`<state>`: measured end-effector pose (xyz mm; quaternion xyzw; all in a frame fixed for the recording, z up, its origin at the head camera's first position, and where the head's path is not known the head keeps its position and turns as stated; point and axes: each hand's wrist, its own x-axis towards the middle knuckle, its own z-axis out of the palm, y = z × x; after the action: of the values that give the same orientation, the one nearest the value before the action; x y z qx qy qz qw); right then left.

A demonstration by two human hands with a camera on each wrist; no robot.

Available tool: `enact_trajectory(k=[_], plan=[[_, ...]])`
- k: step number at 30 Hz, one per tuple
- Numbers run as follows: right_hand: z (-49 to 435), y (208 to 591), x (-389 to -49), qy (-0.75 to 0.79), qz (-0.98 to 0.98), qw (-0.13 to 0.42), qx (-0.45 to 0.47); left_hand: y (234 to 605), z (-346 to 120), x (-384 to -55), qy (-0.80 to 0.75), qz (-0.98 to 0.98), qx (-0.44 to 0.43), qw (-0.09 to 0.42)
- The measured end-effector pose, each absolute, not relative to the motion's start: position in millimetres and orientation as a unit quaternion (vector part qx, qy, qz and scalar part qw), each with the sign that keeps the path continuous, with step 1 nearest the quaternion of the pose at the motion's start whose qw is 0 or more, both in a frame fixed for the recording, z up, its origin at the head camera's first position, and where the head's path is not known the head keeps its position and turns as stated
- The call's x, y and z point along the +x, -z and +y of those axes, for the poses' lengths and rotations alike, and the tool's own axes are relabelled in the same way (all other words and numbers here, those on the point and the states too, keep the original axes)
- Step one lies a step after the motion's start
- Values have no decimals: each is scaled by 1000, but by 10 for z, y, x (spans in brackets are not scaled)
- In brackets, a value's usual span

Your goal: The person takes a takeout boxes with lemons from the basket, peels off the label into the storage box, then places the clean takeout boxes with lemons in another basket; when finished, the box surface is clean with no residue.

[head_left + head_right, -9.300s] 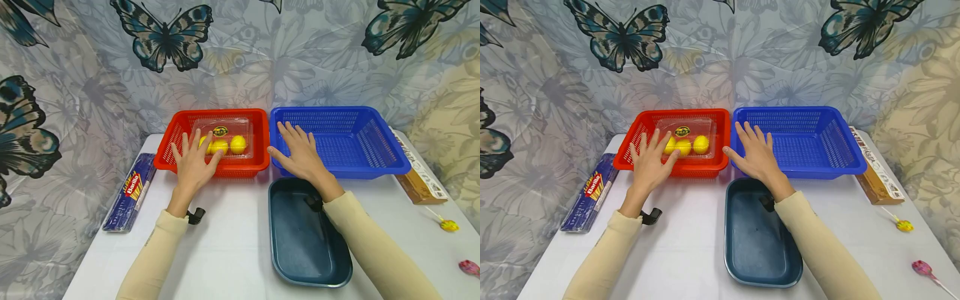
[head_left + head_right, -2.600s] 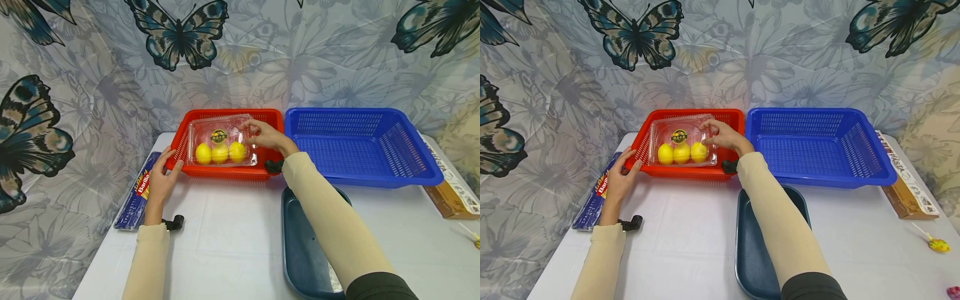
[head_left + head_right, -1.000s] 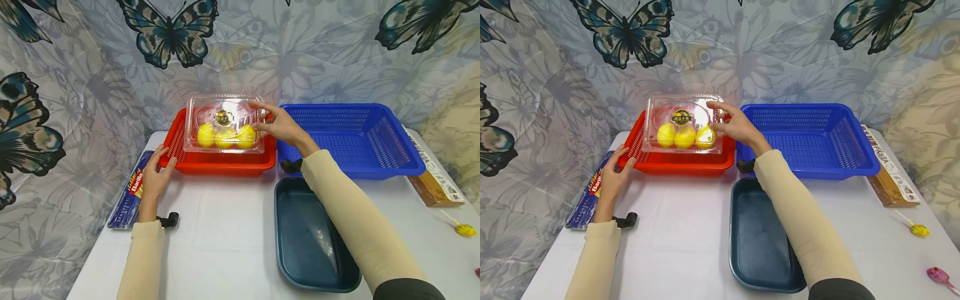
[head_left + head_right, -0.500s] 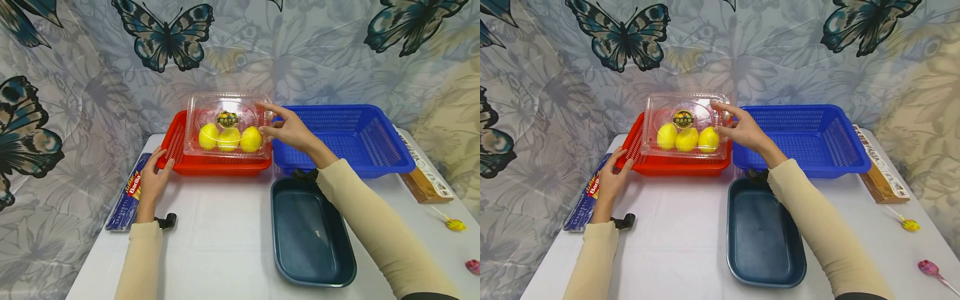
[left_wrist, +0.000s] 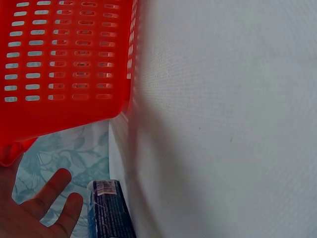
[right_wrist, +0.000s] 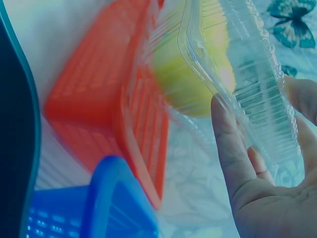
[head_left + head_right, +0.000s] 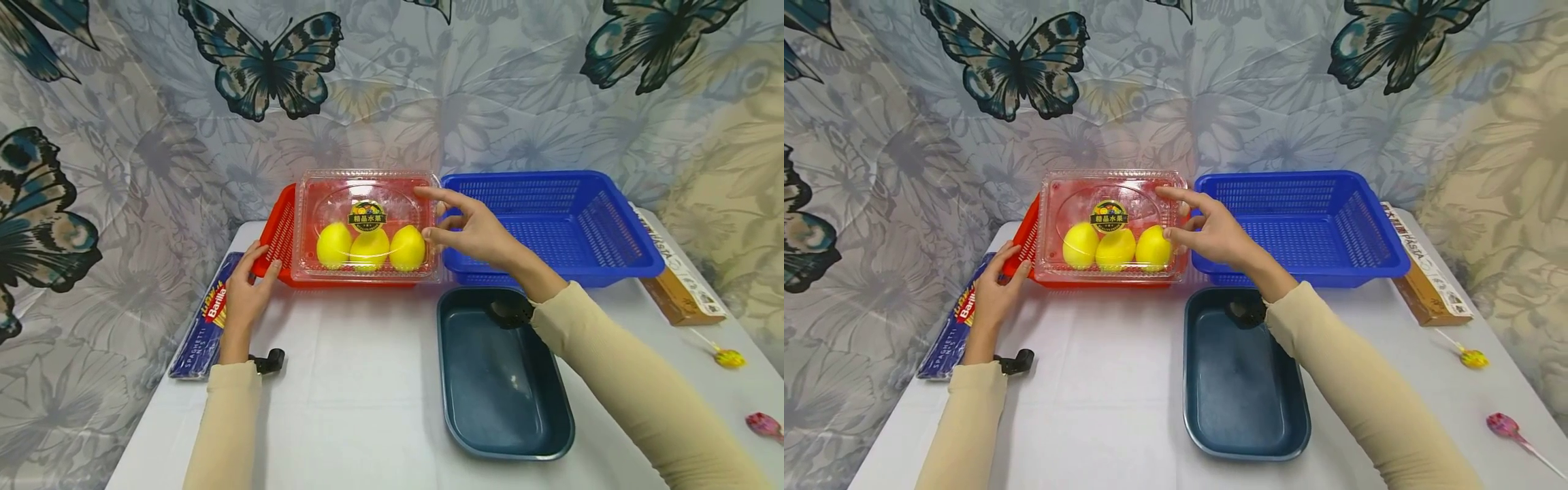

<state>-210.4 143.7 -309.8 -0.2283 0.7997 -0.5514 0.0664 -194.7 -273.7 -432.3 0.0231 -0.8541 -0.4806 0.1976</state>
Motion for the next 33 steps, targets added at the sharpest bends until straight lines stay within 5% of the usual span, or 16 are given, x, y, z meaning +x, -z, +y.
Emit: enact_trajectory(k=[33], plan=[[1248,3332,-1453,541,795,103,-254,4315,-2764,-1958,465,-860,16,207]])
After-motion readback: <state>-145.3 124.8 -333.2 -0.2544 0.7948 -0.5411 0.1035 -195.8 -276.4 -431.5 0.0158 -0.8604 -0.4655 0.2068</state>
